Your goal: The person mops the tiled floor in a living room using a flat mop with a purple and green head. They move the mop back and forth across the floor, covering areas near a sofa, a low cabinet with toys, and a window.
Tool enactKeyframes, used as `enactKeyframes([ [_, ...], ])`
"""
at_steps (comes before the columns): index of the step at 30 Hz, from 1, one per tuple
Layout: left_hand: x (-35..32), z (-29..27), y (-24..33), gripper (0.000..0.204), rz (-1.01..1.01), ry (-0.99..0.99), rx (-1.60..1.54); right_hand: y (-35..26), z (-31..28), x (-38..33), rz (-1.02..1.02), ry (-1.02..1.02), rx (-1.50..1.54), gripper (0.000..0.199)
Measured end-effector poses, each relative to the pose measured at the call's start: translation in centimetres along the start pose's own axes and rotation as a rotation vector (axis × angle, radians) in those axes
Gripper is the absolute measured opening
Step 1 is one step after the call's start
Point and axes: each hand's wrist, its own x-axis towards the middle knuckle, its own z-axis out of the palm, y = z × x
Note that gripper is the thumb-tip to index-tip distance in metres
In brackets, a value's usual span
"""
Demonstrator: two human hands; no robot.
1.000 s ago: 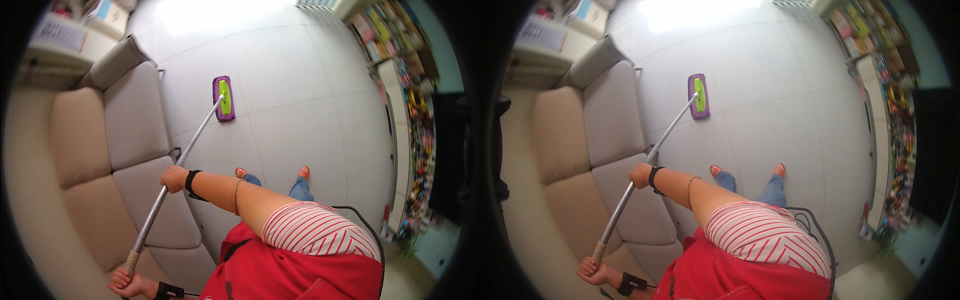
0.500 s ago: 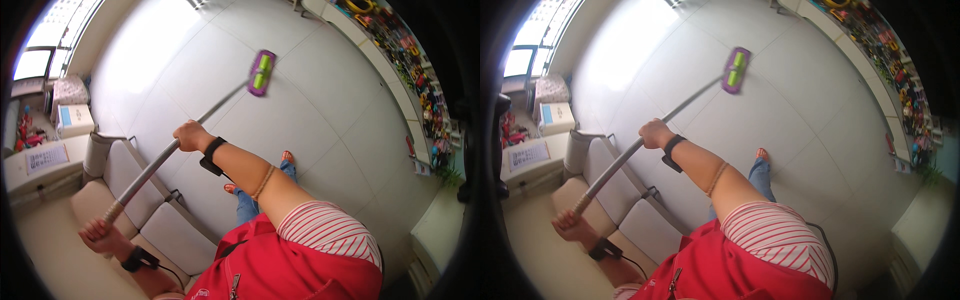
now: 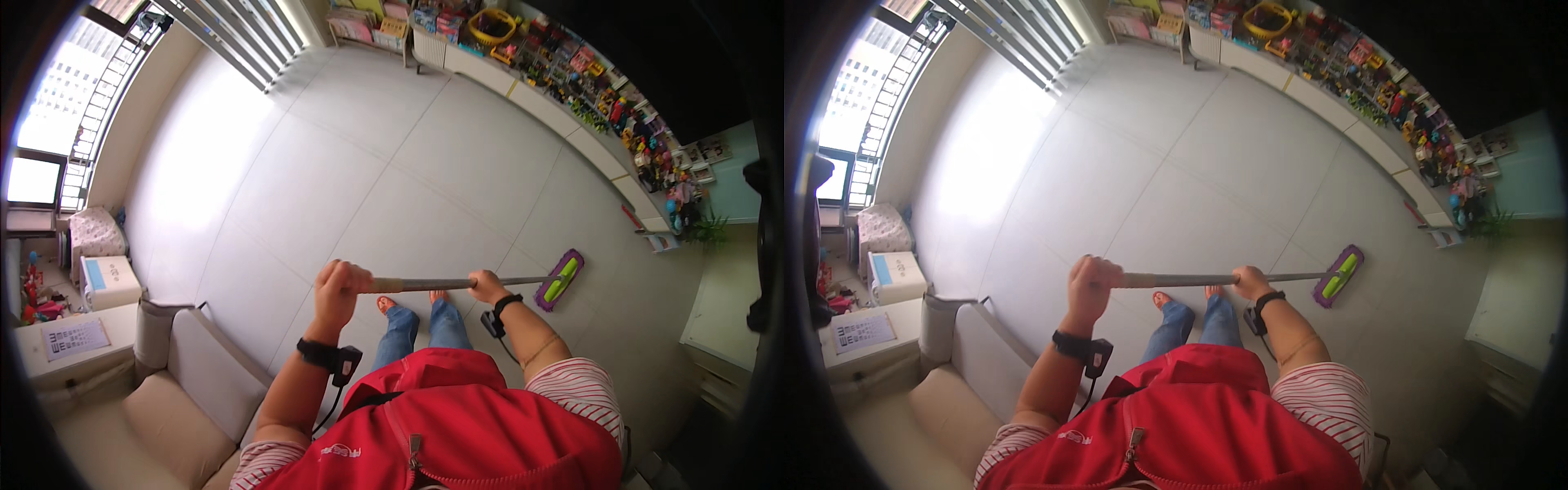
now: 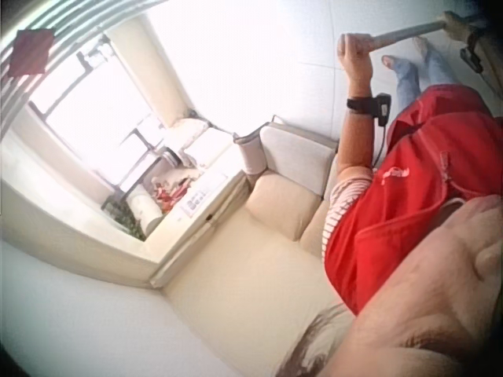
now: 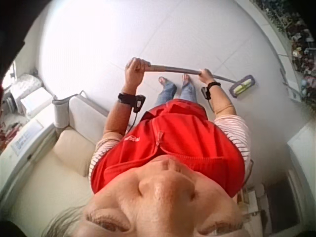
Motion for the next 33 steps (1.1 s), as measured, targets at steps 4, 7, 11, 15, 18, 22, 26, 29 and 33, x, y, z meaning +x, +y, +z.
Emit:
enactKeyframes([
  [4,-1.3,-5.4,8.3,0.039,0.227,-0.025,-0.029,-8.2,-0.4,4.0,-0.11,0.099,0.025,0.012],
  [7,-4.4,-8.8,15.4,0.039,0.415,-0.051,-0.029,-17.0,0.2,8.3,-0.238,0.014,-0.024,0.013],
  [11,-8.4,-9.2,22.0,0.042,0.623,0.025,-0.093,-26.2,0.8,14.1,-0.441,0.13,0.047,0.015],
  [15,-8.5,-6.4,25.6,0.04,0.856,0.654,-0.159,-32.4,-0.3,21.0,-0.657,0.328,0.155,0.016],
  [18,-5.9,-4.1,28.2,0.043,0.952,0.106,-0.019,-36.1,-2.1,27.5,-0.761,0.26,0.2,0.012],
  [22,1.9,-1.3,27.7,0.039,1.093,0.688,0.328,-38.0,-5.4,39.0,-0.877,0.046,0.193,0.01],
  [26,14.7,0.9,22.8,0.037,1.047,0.926,0.495,-34.2,-10.2,50.4,-0.757,-0.303,-0.092,0.008],
  [29,20.7,3.3,25.1,0.038,0.937,0.467,0.331,-31.7,-13.9,54.6,-0.762,-0.253,0.098,0.011],
  [33,25.6,4.7,31.7,0.037,0.861,0.557,0.304,-29.2,-18.0,54.7,-0.654,-0.053,0.304,0.009],
])
